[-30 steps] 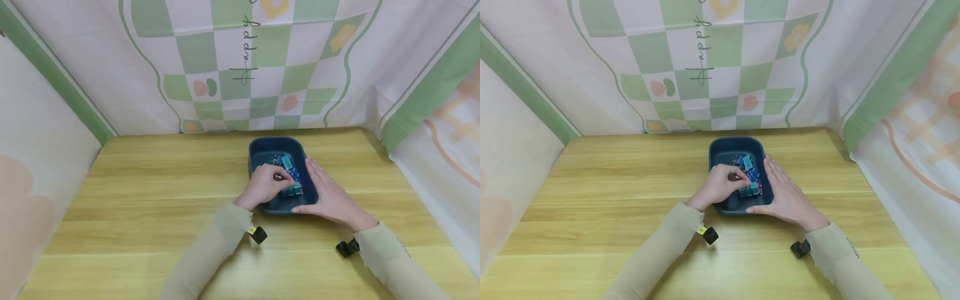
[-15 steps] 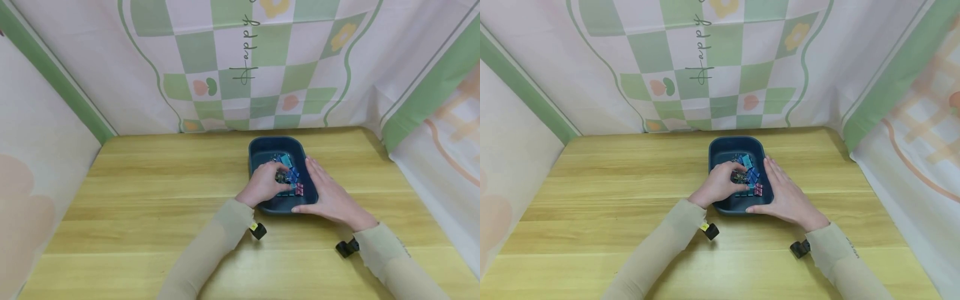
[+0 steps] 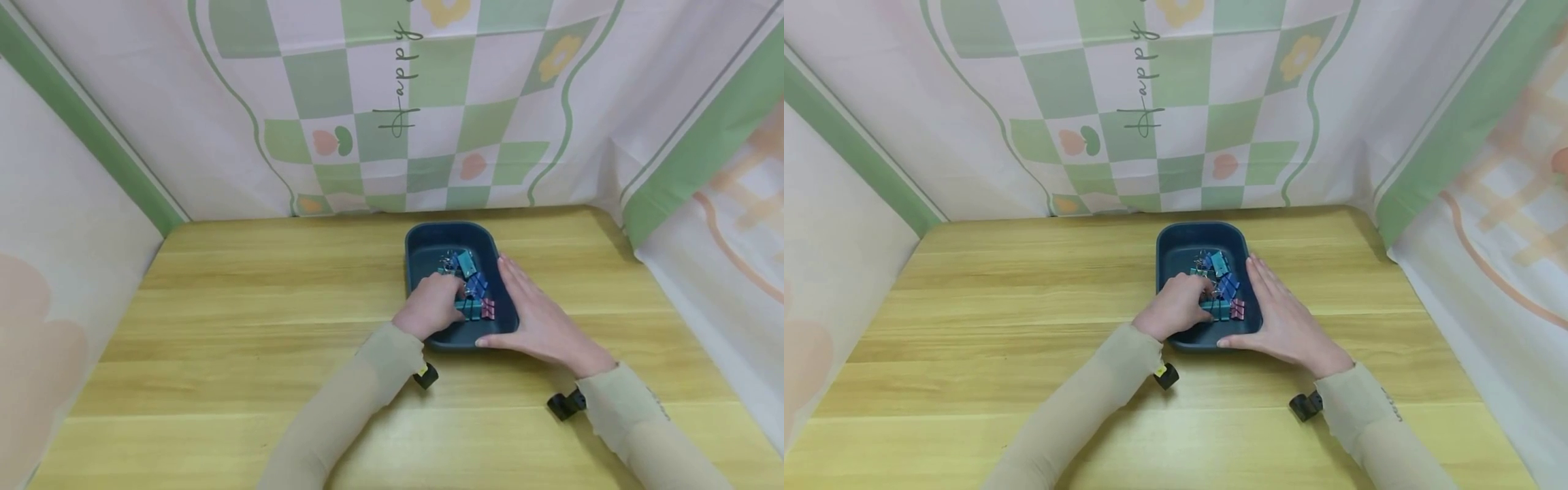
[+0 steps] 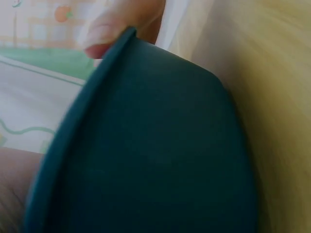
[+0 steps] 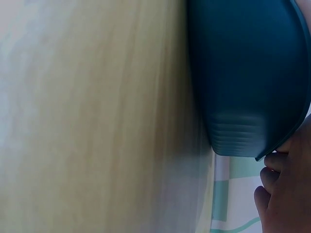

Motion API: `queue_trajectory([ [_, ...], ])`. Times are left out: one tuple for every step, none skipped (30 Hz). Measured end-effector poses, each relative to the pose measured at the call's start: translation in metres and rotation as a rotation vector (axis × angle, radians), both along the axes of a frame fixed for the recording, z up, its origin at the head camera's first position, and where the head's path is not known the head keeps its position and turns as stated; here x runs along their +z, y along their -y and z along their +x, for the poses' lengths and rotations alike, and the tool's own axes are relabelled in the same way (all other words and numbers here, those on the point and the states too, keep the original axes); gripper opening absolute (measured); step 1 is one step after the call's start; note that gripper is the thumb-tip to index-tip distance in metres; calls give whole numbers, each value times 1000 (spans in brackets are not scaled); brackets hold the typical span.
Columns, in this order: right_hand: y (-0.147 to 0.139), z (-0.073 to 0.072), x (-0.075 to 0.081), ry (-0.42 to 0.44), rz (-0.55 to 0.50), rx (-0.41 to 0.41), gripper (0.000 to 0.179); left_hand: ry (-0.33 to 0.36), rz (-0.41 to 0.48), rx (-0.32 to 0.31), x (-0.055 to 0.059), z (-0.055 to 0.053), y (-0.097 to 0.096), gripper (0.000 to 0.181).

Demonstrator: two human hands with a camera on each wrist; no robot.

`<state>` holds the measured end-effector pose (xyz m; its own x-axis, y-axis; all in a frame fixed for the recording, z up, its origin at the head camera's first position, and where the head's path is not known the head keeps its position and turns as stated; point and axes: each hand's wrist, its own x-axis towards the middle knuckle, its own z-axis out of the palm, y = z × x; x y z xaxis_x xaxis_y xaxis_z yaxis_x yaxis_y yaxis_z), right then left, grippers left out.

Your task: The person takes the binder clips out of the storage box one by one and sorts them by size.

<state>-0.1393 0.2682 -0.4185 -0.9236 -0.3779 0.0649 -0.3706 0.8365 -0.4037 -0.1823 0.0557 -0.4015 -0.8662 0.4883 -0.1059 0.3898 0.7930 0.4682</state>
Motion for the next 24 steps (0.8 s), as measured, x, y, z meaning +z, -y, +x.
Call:
queue_trajectory([
  [0, 0, 0, -1, 1, 1, 136, -2, -5, -7, 0, 0, 0, 31],
  [0, 0, 0, -2, 1, 1, 136, -4, -8, -13, -1, -1, 0, 30],
  [0, 0, 1, -2, 1, 3, 136, -4, -5, -15, -1, -1, 0, 30],
  [0, 0, 1, -1, 0, 3, 136, -4, 2, -17, -1, -1, 0, 30],
  [0, 0, 1, 1, 0, 3, 136, -5, 11, -21, -1, -1, 0, 29],
  [0, 0, 1, 2, 1, 3, 135, -9, 22, -25, -1, -1, 0, 29],
  [0, 0, 1, 2, 2, 3, 135, -15, 33, -27, -1, -1, 1, 29],
  [0, 0, 1, 0, 5, 2, 135, -18, 46, -28, -1, -1, 1, 29],
  [0, 0, 1, -2, 10, 2, 135, -22, 58, -29, 0, -1, 1, 29],
  [0, 0, 1, -7, 16, 1, 135, -25, 70, -30, 0, -1, 1, 29],
  [0, 0, 2, -11, 22, 4, 135, -28, 80, -28, 0, -1, 1, 29],
  [0, 0, 2, -17, 31, 4, 135, -30, 93, -25, 0, -1, 2, 28],
  [0, 0, 2, -25, 41, 5, 134, -34, 104, -23, 1, -1, 2, 28],
  [1, 0, 3, -32, 52, 6, 134, -38, 119, -22, 1, -1, 3, 27],
  [1, 1, 3, -36, 62, 9, 134, -44, 136, -21, 2, 0, 5, 27],
  [1, 1, 4, -44, 72, 12, 134, -50, 156, -21, 3, 0, 7, 27],
  [2, 2, 5, -50, 83, 15, 134, -60, 178, -20, 4, 0, 9, 26],
  [3, 2, 6, -59, 94, 14, 134, -66, 203, -20, 6, 0, 12, 26],
  [3, 3, 7, -68, 105, 17, 134, -70, 228, -19, 8, 1, 16, 26],
  [4, 3, 8, -77, 116, 17, 134, -75, 256, -16, 11, 1, 19, 26],
  [4, 4, 9, -84, 126, 18, 134, -79, 281, -9, 13, 1, 24, 26],
  [5, 5, 9, -92, 134, 18, 134, -83, 307, 1, 15, 1, 28, 26],
  [6, 5, 10, -95, 142, 19, 134, -85, 336, 13, 18, 1, 33, 26],
  [7, 6, 10, -97, 146, 20, 134, -79, 368, 29, 20, 1, 38, 26],
])
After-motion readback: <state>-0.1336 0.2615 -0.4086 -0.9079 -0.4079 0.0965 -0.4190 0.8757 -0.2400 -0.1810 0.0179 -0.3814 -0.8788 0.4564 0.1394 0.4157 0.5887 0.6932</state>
